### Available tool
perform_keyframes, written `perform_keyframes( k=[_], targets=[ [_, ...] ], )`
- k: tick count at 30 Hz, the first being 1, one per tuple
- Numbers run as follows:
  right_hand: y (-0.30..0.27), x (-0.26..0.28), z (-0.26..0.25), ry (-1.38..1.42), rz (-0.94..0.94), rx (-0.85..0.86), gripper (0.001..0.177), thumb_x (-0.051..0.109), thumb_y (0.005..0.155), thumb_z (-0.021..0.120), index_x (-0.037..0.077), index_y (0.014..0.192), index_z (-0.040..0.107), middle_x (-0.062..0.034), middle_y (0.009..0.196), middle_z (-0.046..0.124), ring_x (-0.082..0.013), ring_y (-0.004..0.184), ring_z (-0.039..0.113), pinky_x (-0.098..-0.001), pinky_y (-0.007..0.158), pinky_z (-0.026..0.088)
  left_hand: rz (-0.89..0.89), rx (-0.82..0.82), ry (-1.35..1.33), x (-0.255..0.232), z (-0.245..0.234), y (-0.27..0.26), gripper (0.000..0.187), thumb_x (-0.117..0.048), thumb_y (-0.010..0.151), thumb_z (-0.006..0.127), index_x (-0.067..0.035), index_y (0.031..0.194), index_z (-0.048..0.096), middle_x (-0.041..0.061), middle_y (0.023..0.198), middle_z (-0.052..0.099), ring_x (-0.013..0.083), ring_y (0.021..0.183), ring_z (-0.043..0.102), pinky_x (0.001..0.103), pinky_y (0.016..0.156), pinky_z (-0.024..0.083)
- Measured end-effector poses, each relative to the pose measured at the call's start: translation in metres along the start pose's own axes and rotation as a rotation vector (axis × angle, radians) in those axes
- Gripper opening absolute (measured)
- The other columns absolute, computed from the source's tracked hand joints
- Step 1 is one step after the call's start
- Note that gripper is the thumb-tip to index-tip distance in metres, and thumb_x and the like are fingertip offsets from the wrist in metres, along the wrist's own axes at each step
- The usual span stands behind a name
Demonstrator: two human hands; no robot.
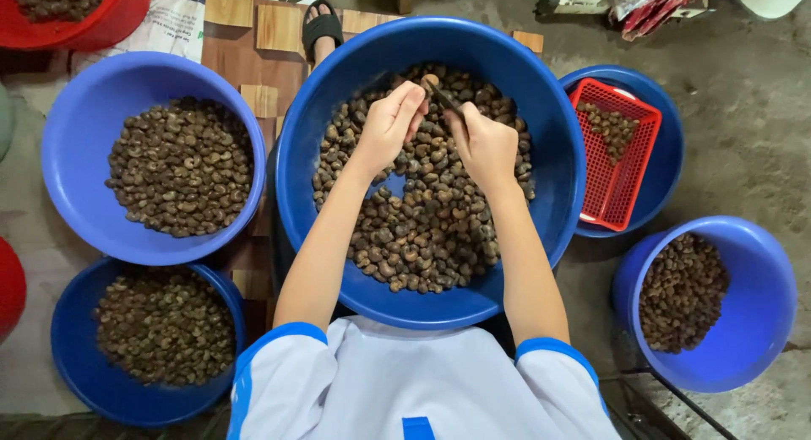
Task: Manually processing nuts using a small knife in a factory setting.
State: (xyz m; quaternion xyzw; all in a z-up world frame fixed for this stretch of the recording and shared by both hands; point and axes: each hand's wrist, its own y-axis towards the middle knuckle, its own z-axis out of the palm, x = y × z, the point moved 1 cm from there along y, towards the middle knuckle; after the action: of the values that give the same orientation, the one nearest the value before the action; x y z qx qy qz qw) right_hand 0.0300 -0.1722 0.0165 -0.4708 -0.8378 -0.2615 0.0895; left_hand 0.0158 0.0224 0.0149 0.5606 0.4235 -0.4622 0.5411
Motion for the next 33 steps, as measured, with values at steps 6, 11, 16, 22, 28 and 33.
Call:
perform_keyframes(
  k=[6,11,16,22,28,33],
  targets=[
    [0.001,-0.006,-0.009,0.1,0.091,-0.051,0.038,0.038,0.118,0.046,0.014,0.089,0.055,0.0019,0.051,0.05,-0.0219,0.044,0.055,-0.0303,0.046,0.045,0.042,0.06,0.102,-0.012,0.0,0.0,0.037,-0.024,0.114,0.043,-0.007,0.089,0.062,0.005,0.057,0.056,0.0142,0.048,0.053,0.026,0.052,0.048],
    [0.0,-0.026,0.013,-0.042,0.045,-0.01,0.039,0.045,0.114,0.052,0.015,0.09,0.056,-0.0036,0.051,0.053,-0.0313,0.05,0.062,-0.0411,0.049,0.047,0.042,0.088,0.131,-0.014,-0.005,-0.001,0.034,-0.026,0.114,0.042,-0.008,0.093,0.063,0.004,0.059,0.059,0.0154,0.052,0.057,0.028,0.056,0.05],
    [0.011,-0.015,0.0,0.508,0.262,-0.079,0.039,0.035,0.115,0.053,0.013,0.083,0.056,-0.0035,0.056,0.058,-0.0187,0.057,0.061,-0.0288,0.055,0.044,0.081,0.188,0.41,-0.043,0.003,0.002,0.035,-0.032,0.115,0.045,-0.005,0.102,0.064,0.009,0.067,0.063,0.0255,0.058,0.062,0.036,0.056,0.052],
    [0.008,-0.018,0.006,0.838,0.359,0.009,0.027,0.028,0.103,0.076,0.01,0.085,0.066,-0.0011,0.065,0.06,-0.0098,0.069,0.057,-0.0244,0.06,0.042,0.126,0.256,0.674,-0.029,0.01,-0.006,0.026,-0.027,0.109,0.059,-0.002,0.113,0.065,0.012,0.079,0.071,0.0275,0.072,0.071,0.035,0.06,0.056],
    [0.013,-0.008,-0.004,0.971,0.35,-0.024,0.02,0.017,0.108,0.066,0.007,0.091,0.067,0.0024,0.06,0.054,-0.0031,0.06,0.047,-0.0201,0.056,0.035,-0.331,0.169,0.001,0.022,0.023,-0.007,0.031,-0.036,0.108,0.059,-0.009,0.092,0.063,0.006,0.066,0.068,0.0114,0.054,0.063,0.02,0.036,0.045],
    [0.011,-0.008,-0.006,0.856,0.258,-0.045,0.014,0.015,0.106,0.07,0.005,0.097,0.072,-0.0063,0.068,0.064,-0.0083,0.068,0.056,-0.0229,0.058,0.04,-0.371,0.147,-0.236,0.028,0.026,-0.007,0.031,-0.029,0.111,0.046,-0.008,0.096,0.063,0.009,0.06,0.063,0.0132,0.041,0.06,0.019,0.026,0.041]
  ],
)
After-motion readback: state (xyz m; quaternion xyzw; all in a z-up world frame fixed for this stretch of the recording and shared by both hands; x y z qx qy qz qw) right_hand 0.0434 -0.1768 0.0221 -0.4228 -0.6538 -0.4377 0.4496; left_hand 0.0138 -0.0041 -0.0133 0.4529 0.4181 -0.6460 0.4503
